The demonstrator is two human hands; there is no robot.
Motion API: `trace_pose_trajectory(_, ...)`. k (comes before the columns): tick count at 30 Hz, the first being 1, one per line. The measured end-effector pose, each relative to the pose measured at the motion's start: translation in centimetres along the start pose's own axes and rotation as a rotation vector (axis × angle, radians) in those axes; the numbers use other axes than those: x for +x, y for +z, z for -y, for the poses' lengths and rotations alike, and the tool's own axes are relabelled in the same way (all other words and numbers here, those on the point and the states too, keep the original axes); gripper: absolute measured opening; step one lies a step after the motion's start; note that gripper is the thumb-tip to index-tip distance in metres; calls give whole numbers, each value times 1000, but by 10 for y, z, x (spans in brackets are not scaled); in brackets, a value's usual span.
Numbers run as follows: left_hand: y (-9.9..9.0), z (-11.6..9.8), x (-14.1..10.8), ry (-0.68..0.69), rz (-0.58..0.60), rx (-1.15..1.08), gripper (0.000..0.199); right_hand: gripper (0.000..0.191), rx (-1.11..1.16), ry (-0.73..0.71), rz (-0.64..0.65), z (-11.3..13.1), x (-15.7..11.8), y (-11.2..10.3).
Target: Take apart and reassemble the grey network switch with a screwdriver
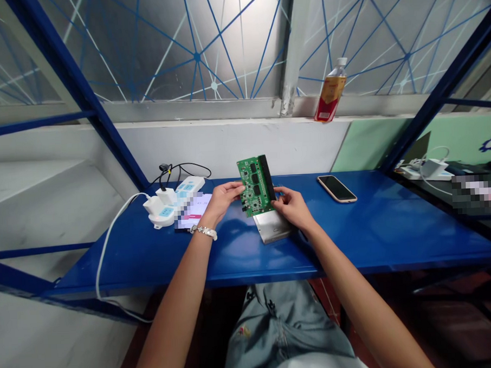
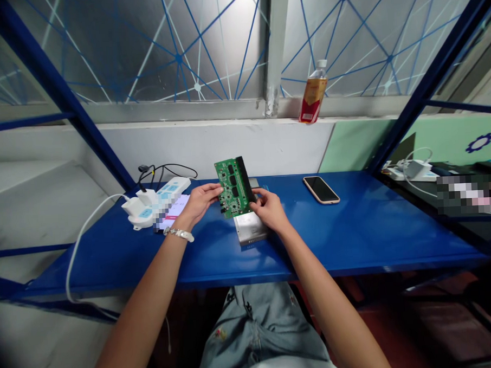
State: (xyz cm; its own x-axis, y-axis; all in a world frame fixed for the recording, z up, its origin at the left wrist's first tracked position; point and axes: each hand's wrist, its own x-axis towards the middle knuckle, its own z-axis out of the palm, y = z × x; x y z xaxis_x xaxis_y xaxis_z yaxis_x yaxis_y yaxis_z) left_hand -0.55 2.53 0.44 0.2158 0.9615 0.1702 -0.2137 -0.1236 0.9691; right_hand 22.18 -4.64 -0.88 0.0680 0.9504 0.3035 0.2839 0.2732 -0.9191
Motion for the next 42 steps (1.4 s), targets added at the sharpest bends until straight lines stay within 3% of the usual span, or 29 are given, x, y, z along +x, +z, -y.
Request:
trace_pose_trajectory(3,1,2,2,111,-30,90,34,29,81,36,19,1,-1,4)
trace_pose_trajectory(6,1,2,2,158,-44,136,32,36,194,64,15,6,-2,7)
trace_pose_trajectory(13,1,1,-1,91,81,94,35,46,491,129,-40,15,0,2)
trace_pose_trajectory(19,12,0,-8,-14,184,58,38,50,359,67,-49,11,-3,6)
trace_pose_trajectory(26,17,-6,-9,73,93,31,37,49,345,34,-53,14,-4,10)
trace_pose_trajectory(31,13,-9,-7,92,-87,41,45,52,378,60,-72,14,-5,9)
trace_pose_trajectory(33,11,-9,-8,23,-20,72,45,52,405,73,-71,13,-4,9)
trace_pose_trajectory(37,14,-6,-13,-78,277,98,40,53,468,90,-68,10,-4,10)
trace_pose_trajectory(42,23,-3,-16,-4,292,50,38,63,426,104,-15,3,-2,14)
